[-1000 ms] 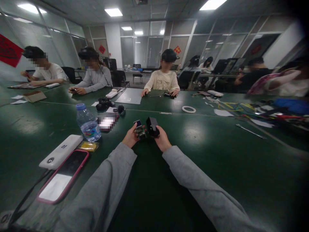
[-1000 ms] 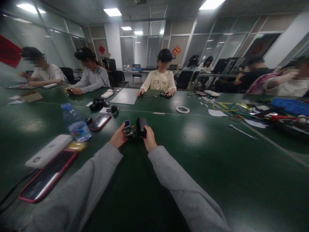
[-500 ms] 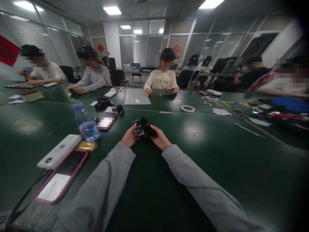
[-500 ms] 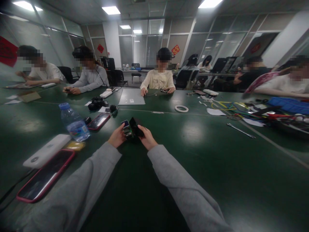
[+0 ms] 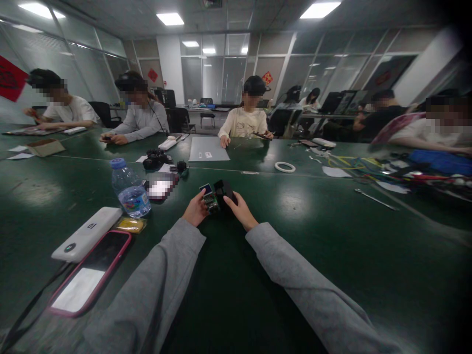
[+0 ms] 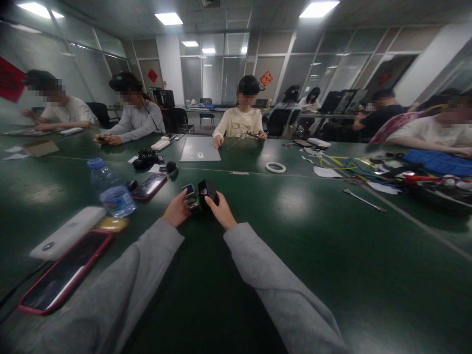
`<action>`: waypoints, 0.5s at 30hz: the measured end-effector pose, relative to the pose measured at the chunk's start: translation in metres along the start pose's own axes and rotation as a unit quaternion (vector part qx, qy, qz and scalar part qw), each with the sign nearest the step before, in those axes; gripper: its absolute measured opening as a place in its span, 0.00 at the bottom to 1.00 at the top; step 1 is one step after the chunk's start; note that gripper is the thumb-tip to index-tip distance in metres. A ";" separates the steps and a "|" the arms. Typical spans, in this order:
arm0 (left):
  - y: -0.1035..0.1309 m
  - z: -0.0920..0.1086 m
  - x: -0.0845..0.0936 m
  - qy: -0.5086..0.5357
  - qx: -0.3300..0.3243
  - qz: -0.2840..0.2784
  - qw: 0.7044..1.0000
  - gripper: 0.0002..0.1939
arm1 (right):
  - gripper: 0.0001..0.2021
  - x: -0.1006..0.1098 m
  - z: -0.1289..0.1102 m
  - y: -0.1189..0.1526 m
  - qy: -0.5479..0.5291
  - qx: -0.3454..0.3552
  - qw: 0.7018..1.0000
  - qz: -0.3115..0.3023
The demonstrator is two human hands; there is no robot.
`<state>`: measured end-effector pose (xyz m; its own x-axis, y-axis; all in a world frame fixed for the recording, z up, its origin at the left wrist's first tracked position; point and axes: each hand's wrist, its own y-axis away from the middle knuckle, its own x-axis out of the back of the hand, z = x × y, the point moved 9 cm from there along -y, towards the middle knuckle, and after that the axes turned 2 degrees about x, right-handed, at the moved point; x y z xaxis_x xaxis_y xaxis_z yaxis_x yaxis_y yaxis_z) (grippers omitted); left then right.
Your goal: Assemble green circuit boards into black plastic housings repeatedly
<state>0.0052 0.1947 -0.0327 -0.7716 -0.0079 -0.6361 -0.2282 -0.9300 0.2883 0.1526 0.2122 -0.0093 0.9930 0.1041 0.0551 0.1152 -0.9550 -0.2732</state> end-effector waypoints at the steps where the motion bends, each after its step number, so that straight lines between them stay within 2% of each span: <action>1: 0.000 0.000 -0.001 0.000 -0.001 -0.004 1.000 0.18 | 0.27 0.001 0.000 0.000 0.002 0.001 1.000 0.006; 8: 0.001 0.003 -0.008 0.022 -0.013 -0.043 0.999 0.20 | 0.25 0.022 0.014 -0.005 -0.004 -0.024 0.997 0.079; 15: 0.002 0.006 -0.008 0.040 -0.033 -0.041 0.998 0.20 | 0.19 0.039 0.007 -0.002 0.116 -0.009 0.985 0.127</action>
<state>0.0076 0.1951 -0.0227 -0.7012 0.0427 -0.7117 -0.2467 -0.9510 0.1861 0.1915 0.2201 -0.0132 0.9572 -0.2026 0.2067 -0.1382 -0.9473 -0.2889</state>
